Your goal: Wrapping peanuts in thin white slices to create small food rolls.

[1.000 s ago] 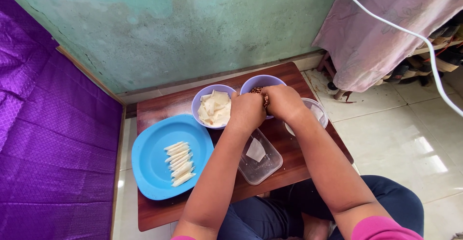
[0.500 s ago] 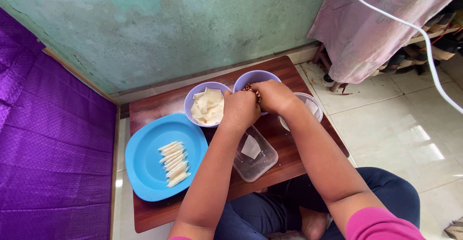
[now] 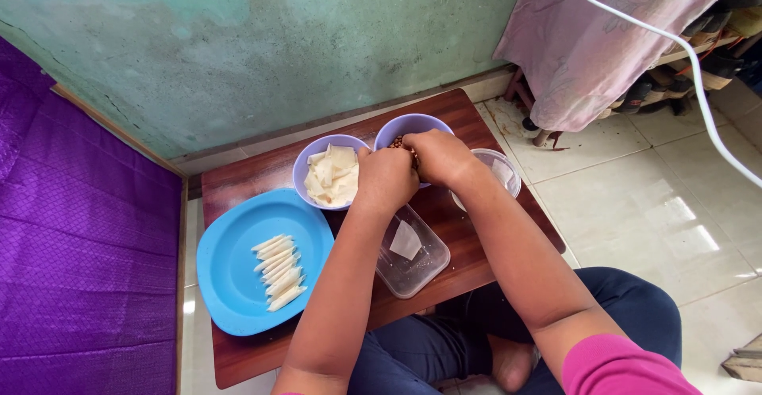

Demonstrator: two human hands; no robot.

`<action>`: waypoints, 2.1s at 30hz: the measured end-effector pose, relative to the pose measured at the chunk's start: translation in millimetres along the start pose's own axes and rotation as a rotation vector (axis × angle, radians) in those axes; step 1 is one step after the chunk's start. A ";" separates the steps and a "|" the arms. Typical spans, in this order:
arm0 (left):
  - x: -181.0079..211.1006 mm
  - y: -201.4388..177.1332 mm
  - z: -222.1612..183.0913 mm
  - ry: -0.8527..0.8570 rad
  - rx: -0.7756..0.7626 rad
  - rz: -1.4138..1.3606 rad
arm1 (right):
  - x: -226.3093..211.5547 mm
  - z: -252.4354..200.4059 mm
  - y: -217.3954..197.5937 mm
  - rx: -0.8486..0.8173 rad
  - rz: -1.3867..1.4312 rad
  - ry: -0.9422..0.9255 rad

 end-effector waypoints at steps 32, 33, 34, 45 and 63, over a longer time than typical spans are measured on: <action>32.3 -60.6 -27.8 0.094 -0.136 -0.601 | -31.5 -131.7 -48.0 1.079 0.086 -0.159; 31.9 -56.9 -27.3 0.148 -0.214 -0.692 | -33.6 -142.6 -47.3 1.164 0.149 -0.176; 26.1 -50.9 -24.6 0.146 -0.215 -0.691 | -33.4 -147.0 -38.7 1.163 0.151 -0.175; 38.5 -47.8 -33.1 0.250 -0.285 -0.367 | -24.0 -172.0 -4.0 1.338 0.444 -0.344; 31.8 -27.7 -139.3 0.415 0.741 -0.252 | -38.5 -171.7 -2.1 1.166 0.520 -0.671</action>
Point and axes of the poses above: each hand's wrist, its own z-axis towards the middle knuckle, its own y-axis out of the palm, x = y × z, the point moved 5 cm from there along z, towards the middle knuckle, and after that the axes turned 7 degrees about -z, right-handed, at the moved point
